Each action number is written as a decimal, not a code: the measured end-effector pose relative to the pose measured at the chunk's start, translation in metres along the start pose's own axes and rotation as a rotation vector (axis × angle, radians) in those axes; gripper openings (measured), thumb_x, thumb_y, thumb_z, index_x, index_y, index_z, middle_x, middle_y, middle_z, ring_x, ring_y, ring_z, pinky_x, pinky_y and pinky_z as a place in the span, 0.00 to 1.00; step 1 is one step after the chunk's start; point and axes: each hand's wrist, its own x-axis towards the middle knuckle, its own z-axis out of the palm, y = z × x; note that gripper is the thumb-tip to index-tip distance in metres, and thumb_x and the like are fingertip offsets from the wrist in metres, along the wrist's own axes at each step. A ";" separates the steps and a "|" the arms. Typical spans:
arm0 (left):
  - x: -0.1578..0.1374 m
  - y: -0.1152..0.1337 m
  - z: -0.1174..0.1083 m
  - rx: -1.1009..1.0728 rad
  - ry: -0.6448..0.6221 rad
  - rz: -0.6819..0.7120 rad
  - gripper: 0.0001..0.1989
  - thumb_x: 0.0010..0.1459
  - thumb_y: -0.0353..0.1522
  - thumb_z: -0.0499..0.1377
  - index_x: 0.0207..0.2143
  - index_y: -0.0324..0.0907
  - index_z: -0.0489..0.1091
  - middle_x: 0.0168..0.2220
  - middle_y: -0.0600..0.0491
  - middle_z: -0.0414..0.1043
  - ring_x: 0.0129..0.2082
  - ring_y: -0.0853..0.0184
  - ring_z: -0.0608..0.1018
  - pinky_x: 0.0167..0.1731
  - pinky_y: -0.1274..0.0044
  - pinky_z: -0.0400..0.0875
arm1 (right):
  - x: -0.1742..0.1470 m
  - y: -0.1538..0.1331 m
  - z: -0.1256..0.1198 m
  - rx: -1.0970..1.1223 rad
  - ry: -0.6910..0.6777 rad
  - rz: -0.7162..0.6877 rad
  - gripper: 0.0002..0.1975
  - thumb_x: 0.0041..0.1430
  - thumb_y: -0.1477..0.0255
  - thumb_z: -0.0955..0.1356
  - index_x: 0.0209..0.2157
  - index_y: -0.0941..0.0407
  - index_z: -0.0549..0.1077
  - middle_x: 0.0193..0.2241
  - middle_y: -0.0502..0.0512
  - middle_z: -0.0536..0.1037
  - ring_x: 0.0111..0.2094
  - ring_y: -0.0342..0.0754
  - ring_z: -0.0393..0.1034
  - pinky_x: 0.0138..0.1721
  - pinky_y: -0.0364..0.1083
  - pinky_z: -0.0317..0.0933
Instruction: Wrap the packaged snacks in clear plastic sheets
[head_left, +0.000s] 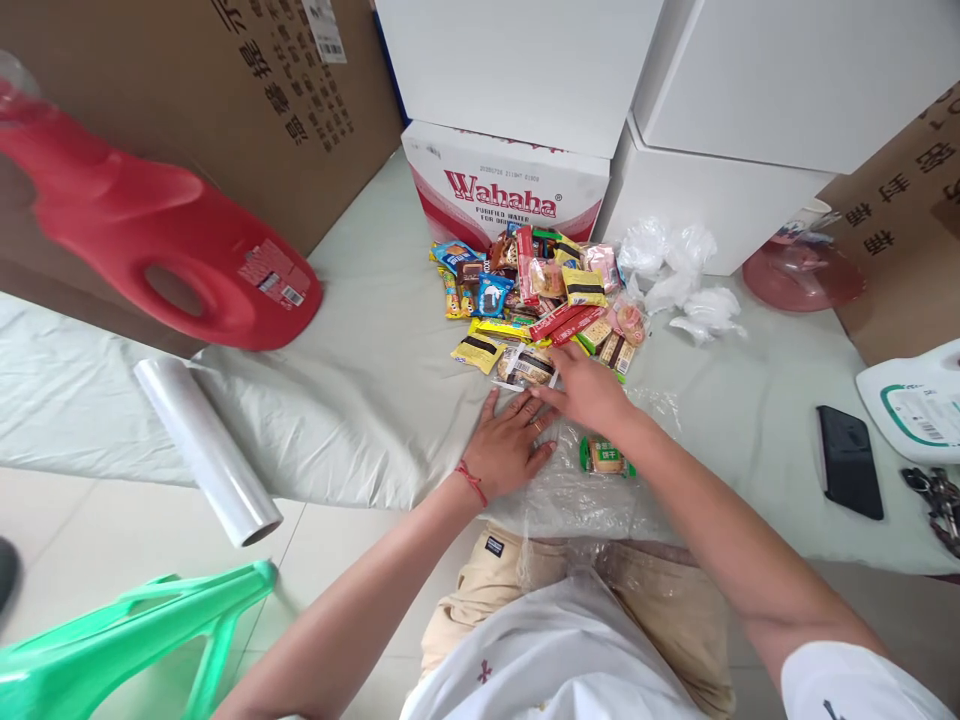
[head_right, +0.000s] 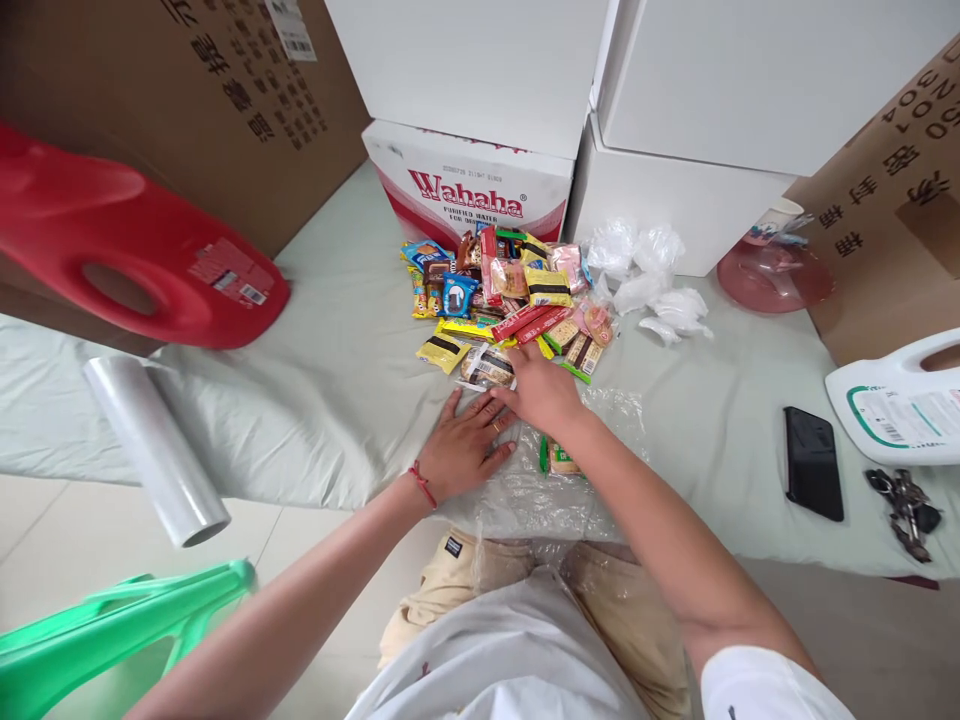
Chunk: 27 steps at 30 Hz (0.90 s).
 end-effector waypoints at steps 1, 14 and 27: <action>0.000 0.000 0.000 0.002 0.000 0.000 0.28 0.70 0.46 0.48 0.69 0.53 0.59 0.71 0.50 0.58 0.71 0.54 0.59 0.70 0.49 0.36 | 0.011 -0.005 0.003 -0.028 -0.010 -0.001 0.25 0.65 0.61 0.69 0.59 0.56 0.67 0.56 0.67 0.70 0.48 0.61 0.74 0.44 0.53 0.68; 0.000 -0.001 0.002 -0.037 0.016 0.001 0.28 0.70 0.45 0.48 0.70 0.55 0.57 0.73 0.52 0.53 0.72 0.54 0.57 0.70 0.48 0.36 | -0.079 0.057 -0.028 0.353 0.208 -0.142 0.06 0.64 0.70 0.66 0.41 0.53 0.73 0.40 0.56 0.75 0.36 0.50 0.70 0.39 0.48 0.65; 0.003 0.002 -0.004 -0.013 -0.037 -0.013 0.27 0.71 0.45 0.47 0.70 0.53 0.57 0.73 0.51 0.52 0.72 0.53 0.58 0.69 0.47 0.38 | -0.147 0.089 0.019 0.294 0.066 -0.269 0.19 0.66 0.75 0.62 0.56 0.49 0.70 0.61 0.61 0.67 0.60 0.57 0.65 0.59 0.59 0.64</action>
